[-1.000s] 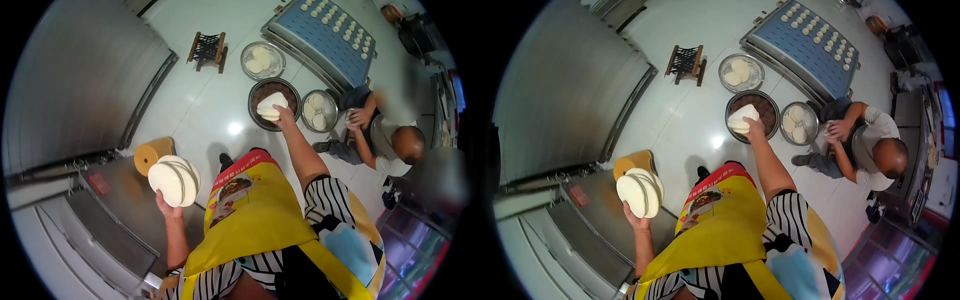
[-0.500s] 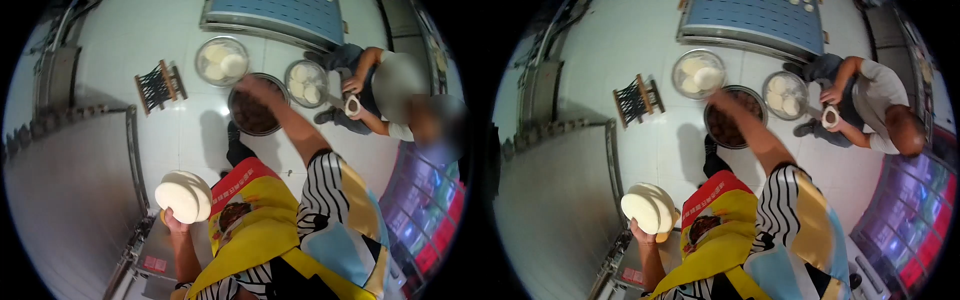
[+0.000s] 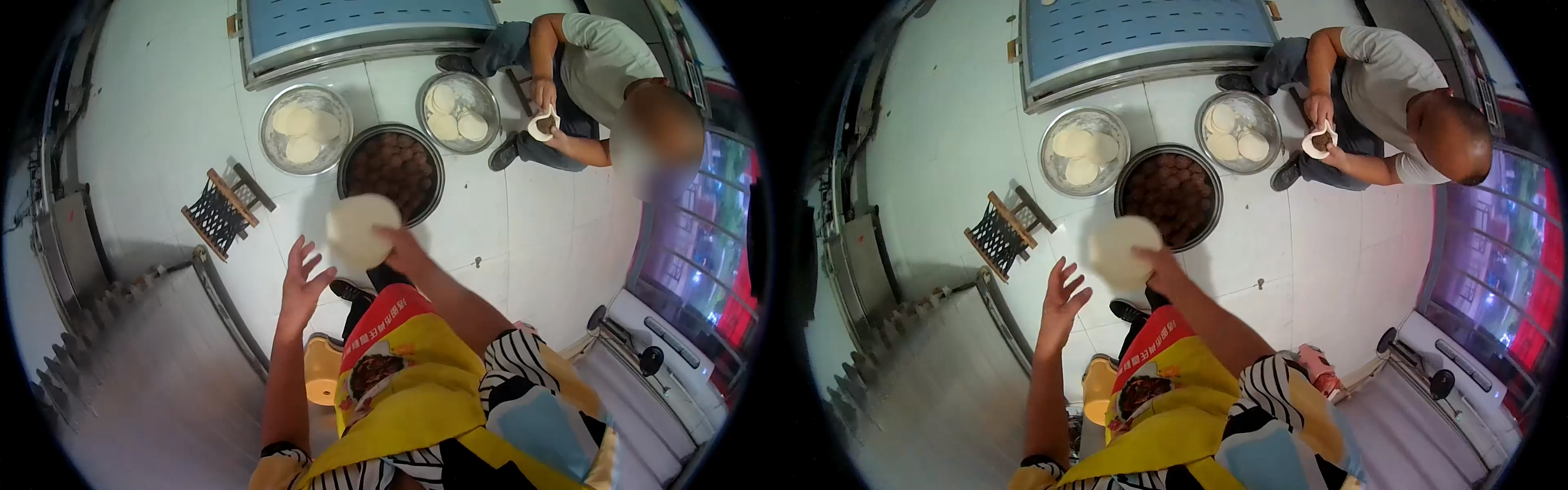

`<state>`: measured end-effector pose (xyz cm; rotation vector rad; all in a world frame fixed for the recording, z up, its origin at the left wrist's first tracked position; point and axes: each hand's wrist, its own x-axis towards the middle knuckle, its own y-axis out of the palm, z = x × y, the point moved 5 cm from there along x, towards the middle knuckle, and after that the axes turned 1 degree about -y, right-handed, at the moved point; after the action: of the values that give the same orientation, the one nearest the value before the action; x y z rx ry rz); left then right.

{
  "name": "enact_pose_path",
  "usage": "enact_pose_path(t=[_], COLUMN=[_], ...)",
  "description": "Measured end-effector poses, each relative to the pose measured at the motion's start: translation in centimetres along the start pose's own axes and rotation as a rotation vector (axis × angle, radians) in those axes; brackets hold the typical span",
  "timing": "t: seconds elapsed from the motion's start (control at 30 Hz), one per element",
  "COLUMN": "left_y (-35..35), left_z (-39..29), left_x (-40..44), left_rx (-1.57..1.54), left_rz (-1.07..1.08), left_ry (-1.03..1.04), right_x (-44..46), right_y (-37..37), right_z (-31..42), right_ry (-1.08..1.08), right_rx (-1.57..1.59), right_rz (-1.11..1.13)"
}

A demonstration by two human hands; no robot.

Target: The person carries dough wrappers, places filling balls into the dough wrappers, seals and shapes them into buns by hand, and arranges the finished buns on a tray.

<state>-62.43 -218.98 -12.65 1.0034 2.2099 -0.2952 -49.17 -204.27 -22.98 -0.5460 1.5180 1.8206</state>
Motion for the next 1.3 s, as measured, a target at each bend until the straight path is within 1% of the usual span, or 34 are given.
enact_pose_path(t=[0.03, 0.07, 0.1, 0.13, 0.17, 0.23, 0.3, 0.33, 0.37, 0.4, 0.43, 0.47, 0.53, 0.6, 0.63, 0.67, 0.7, 0.77, 0.83, 0.87, 0.9, 0.93, 0.97, 1.0, 1.03, 1.07, 1.1, 1.13, 1.17, 1.2, 1.23, 1.27, 1.3], left_y=[-0.4, -0.9, -1.7, -2.5, -3.1, -4.1, -5.0, -5.3, -5.3, -5.8, -6.4, -6.7, -6.9, -7.1, -7.3, -7.7, -8.0, -8.4, -9.1, -9.0, -8.5, -7.6, -6.8, -4.6, -1.2, 1.5, 6.2, 10.7, 14.6, 19.3, 24.0, 29.2, 34.2], left_z=[0.1, 0.5, 1.4, 2.5, 3.4, 4.6, 5.7, 6.2, 6.5, 7.3, 8.5, 9.6, 11.2, 11.9, 12.3, 13.0, 13.6, 14.6, 17.0, 18.0, 19.0, 20.8, 23.5, 24.4, 23.6, 23.9, 23.0, 21.3, 22.0, 21.3, 21.8, 21.2, 22.4], left_x=[0.4, 0.3, 0.0, -0.3, -0.6, -1.4, -2.5, -2.7, -3.0, -3.2, -3.8, -4.1, -4.9, -6.0, -6.7, -7.2, -7.6, -8.1, -8.0, -8.2, -8.3, -8.0, -6.8, -6.2, -6.6, -6.3, -6.2, -6.8, -6.4, -7.2, -7.3, -8.3, -8.6], left_rx=[-0.072, -0.106, -0.110, -0.116, -0.122, -0.118, -0.095, -0.083, -0.074, -0.064, -0.055, -0.046, -0.072, -0.061, -0.054, -0.061, -0.046, -0.008, 0.149, 0.229, 0.264, 0.324, 0.266, 0.242, 0.307, 0.201, 0.613, 0.598, 0.703, 0.803, 0.865, 0.956, 1.039], left_rz=[0.028, 0.032, 0.046, 0.059, 0.071, 0.071, 0.058, 0.043, 0.026, 0.025, 0.019, 0.016, 0.003, -0.036, -0.053, -0.056, -0.051, -0.029, 0.035, 0.077, 0.127, 0.207, 0.227, 0.361, 0.464, 0.541, 0.567, 0.631, 0.723, 0.774, 0.876, 0.956, 1.045], left_ry=[-0.037, -0.095, -0.135, -0.174, -0.214, -0.282, -0.337, -0.351, -0.368, -0.329, -0.336, -0.334, -0.344, -0.412, -0.445, -0.440, -0.434, -0.419, -0.362, -0.334, -0.311, -0.246, -0.365, -0.357, -0.258, -0.327, -0.266, -0.343, -0.255, -0.265, -0.310, -0.296, -0.237], right_x=[1.2, 2.8, 4.7, 6.6, 7.3, 9.4, 8.4, 8.5, 9.1, 8.6, 8.8, 8.5, 7.0, 4.5, 2.8, 0.7, -0.5, -4.3, -8.8, -11.6, -13.6, -16.5, -18.9, -22.5, -25.7, -29.5, -32.2, -34.6, -36.6, -38.1, -38.7, -40.9, -45.2], right_y=[-2.1, -4.5, -6.5, -9.6, -10.1, -13.2, -15.8, -18.6, -20.6, -21.8, -23.8, -24.2, -22.8, -19.6, -18.1, -15.6, -14.9, -12.4, -13.1, -14.4, -17.8, -21.0, -24.1, -24.5, -26.4, -26.4, -27.8, -29.6, -32.4, -36.4, -40.6, -42.7, -42.7], right_z=[2.3, 5.0, 7.8, 11.0, 14.8, 21.6, 23.9, 23.7, 22.8, 21.0, 17.6, 14.4, 5.7, -2.1, -5.3, -7.0, -9.0, -9.3, -8.9, -8.2, -8.2, -7.9, -7.5, -6.1, -5.3, -4.3, -3.5, -2.9, -3.0, -2.6, -3.2, -3.4, -1.9], right_ry=[-0.088, -0.157, -0.257, -0.318, -0.430, -0.509, -0.346, -0.202, -0.157, -0.110, -0.128, -0.084, 0.110, 0.293, 0.348, 0.360, 0.383, 0.329, 0.255, 0.167, 0.137, 0.083, 0.055, -0.020, -0.009, 0.005, 0.066, 0.134, 0.139, 0.240, 0.222, -0.038, -0.196], right_rx=[-0.030, -0.053, 0.066, 0.101, 0.133, 0.091, 0.064, -0.111, -0.188, -0.265, -0.243, -0.251, -0.285, -0.297, -0.289, -0.286, -0.259, -0.249, -0.194, -0.169, -0.121, -0.117, -0.173, -0.234, -0.285, -0.419, -0.469, -0.520, -0.579, -1.117, -1.946, -1.871, -1.421], right_rz=[-0.093, -0.099, -0.058, -0.181, -0.053, -0.204, -0.534, -0.739, -0.779, -0.823, -0.672, -0.597, -0.484, -0.373, -0.332, -0.319, -0.267, -0.250, -0.264, -0.302, -0.420, -0.478, -0.493, -0.491, -0.559, -0.628, -0.687, -0.742, -0.785, -0.741, -0.636, -0.641, -0.678])
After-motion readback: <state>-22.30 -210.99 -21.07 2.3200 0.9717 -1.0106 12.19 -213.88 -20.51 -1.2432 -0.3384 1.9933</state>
